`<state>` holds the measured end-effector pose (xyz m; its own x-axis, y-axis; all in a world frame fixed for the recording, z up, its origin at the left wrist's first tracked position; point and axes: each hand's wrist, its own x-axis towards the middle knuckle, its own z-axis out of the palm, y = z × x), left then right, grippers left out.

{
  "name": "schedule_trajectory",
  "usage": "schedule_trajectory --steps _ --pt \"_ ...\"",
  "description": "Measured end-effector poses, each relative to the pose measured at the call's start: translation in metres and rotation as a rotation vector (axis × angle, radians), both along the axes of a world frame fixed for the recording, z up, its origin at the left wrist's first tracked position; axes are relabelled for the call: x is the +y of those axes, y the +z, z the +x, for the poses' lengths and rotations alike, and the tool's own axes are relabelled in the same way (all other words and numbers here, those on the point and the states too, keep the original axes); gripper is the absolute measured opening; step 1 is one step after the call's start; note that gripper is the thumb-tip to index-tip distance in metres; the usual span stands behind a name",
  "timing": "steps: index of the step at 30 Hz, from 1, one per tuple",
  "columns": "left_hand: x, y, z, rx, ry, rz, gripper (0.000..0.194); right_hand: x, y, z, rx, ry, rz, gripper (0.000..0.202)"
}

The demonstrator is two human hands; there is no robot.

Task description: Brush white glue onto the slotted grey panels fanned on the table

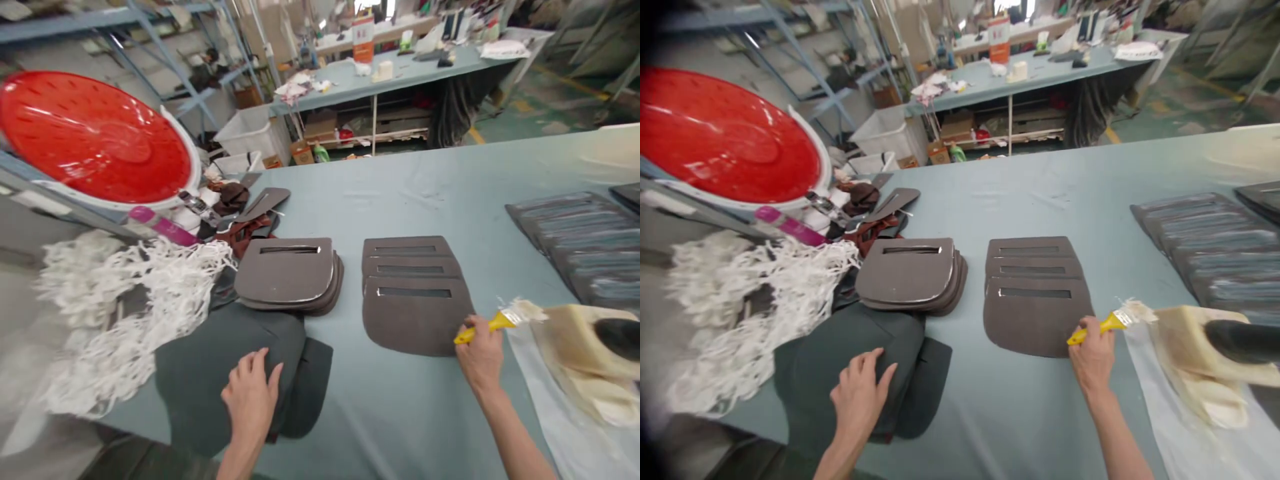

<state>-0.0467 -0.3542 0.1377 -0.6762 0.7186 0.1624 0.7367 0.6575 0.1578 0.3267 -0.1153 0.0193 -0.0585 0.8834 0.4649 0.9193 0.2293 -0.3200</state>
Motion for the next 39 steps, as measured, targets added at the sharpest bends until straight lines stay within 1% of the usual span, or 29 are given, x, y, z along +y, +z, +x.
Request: schedule_trajectory --steps 2,4,5,6,8,10,11,13,16,18,20,21,22,23,24,25,26,27,28,29,30,31,32,34,36,39 --pt "-0.024 -0.004 -0.012 -0.19 -0.032 -0.013 0.027 -0.017 0.008 -0.027 0.09 0.092 -0.006 0.019" --pt "-0.031 -0.009 -0.015 -0.343 -0.057 0.026 0.028 -0.041 0.017 -0.063 0.196 0.24 -0.058 0.016" --pt "-0.03 -0.011 -0.013 -0.369 -0.06 0.058 0.028 -0.055 0.021 -0.083 0.25 0.33 -0.105 0.015" --pt "-0.028 -0.011 -0.011 -0.357 -0.066 0.09 0.028 -0.071 0.025 -0.103 0.3 0.427 -0.163 0.014" --pt "-0.022 -0.01 -0.009 -0.238 -0.058 0.13 0.028 -0.102 0.031 -0.139 0.36 0.602 -0.274 0.011" --pt "-0.019 -0.008 -0.011 -0.116 -0.066 0.108 0.03 -0.13 0.036 -0.168 0.401 0.714 -0.346 0.009" --pt "-0.019 -0.008 -0.014 -0.09 -0.078 0.077 0.029 -0.141 0.04 -0.179 0.424 0.748 -0.372 0.008" --pt "-0.021 -0.007 -0.019 -0.141 -0.104 0.02 0.026 -0.158 0.048 -0.197 0.476 0.788 -0.437 0.007" --pt "-0.02 -0.005 -0.012 -0.358 -0.083 0.026 0.028 -0.17 0.062 -0.215 0.603 0.799 -0.589 0.013" --pt "-0.016 -0.002 0.0 -0.565 -0.093 0.066 0.031 -0.171 0.071 -0.224 0.725 0.752 -0.684 0.017" --pt "-0.009 0.002 0.01 -0.736 -0.146 0.101 0.035 -0.168 0.076 -0.229 0.816 0.66 -0.698 0.016" --pt "-0.007 0.004 0.01 -0.739 -0.155 0.125 0.036 -0.165 0.076 -0.229 0.837 0.612 -0.679 0.014" --pt "-0.004 0.005 0.007 -0.668 -0.131 0.15 0.036 -0.163 0.076 -0.229 0.844 0.575 -0.654 0.013" --pt "-0.003 0.006 0.0 -0.53 -0.061 0.17 0.037 -0.16 0.075 -0.228 0.842 0.549 -0.63 0.012" --pt "-0.003 0.006 -0.01 -0.356 0.046 0.174 0.039 -0.157 0.074 -0.225 0.835 0.534 -0.615 0.011" --pt "-0.003 0.006 -0.023 -0.191 0.15 0.153 0.046 -0.155 0.072 -0.222 0.825 0.528 -0.607 0.011" --pt "-0.004 0.004 -0.036 -0.087 0.234 0.1 0.057 -0.152 0.071 -0.219 0.815 0.527 -0.601 0.011" --pt "-0.004 0.002 -0.048 -0.071 0.26 0.034 0.064 -0.15 0.069 -0.215 0.808 0.528 -0.594 0.01" --pt "-0.004 -0.001 -0.058 -0.122 0.224 -0.027 0.066 -0.147 0.067 -0.21 0.803 0.524 -0.586 0.01" --pt "-0.002 -0.004 -0.065 -0.21 0.176 -0.076 0.062 -0.143 0.065 -0.205 0.801 0.513 -0.574 0.01" --pt "0.001 -0.007 -0.068 -0.297 0.13 -0.124 0.054 -0.139 0.063 -0.199 0.798 0.495 -0.561 0.011" --pt "0.006 -0.011 -0.068 -0.343 0.082 -0.153 0.045 -0.132 0.06 -0.191 0.79 0.468 -0.544 0.011" --pt "0.012 -0.015 -0.064 -0.363 0.024 -0.157 0.038 -0.125 0.056 -0.181 0.777 0.432 -0.525 0.012" --pt "0.027 -0.026 -0.044 -0.363 -0.117 -0.092 0.03 -0.107 0.046 -0.154 0.734 0.348 -0.483 0.013" --pt "0.048 -0.039 -0.013 -0.427 -0.248 0.0 0.03 -0.086 0.035 -0.116 0.673 0.257 -0.442 0.013" --pt "0.083 -0.065 0.041 -0.663 -0.341 0.052 0.029 -0.057 0.019 -0.051 0.545 0.117 -0.378 0.014"
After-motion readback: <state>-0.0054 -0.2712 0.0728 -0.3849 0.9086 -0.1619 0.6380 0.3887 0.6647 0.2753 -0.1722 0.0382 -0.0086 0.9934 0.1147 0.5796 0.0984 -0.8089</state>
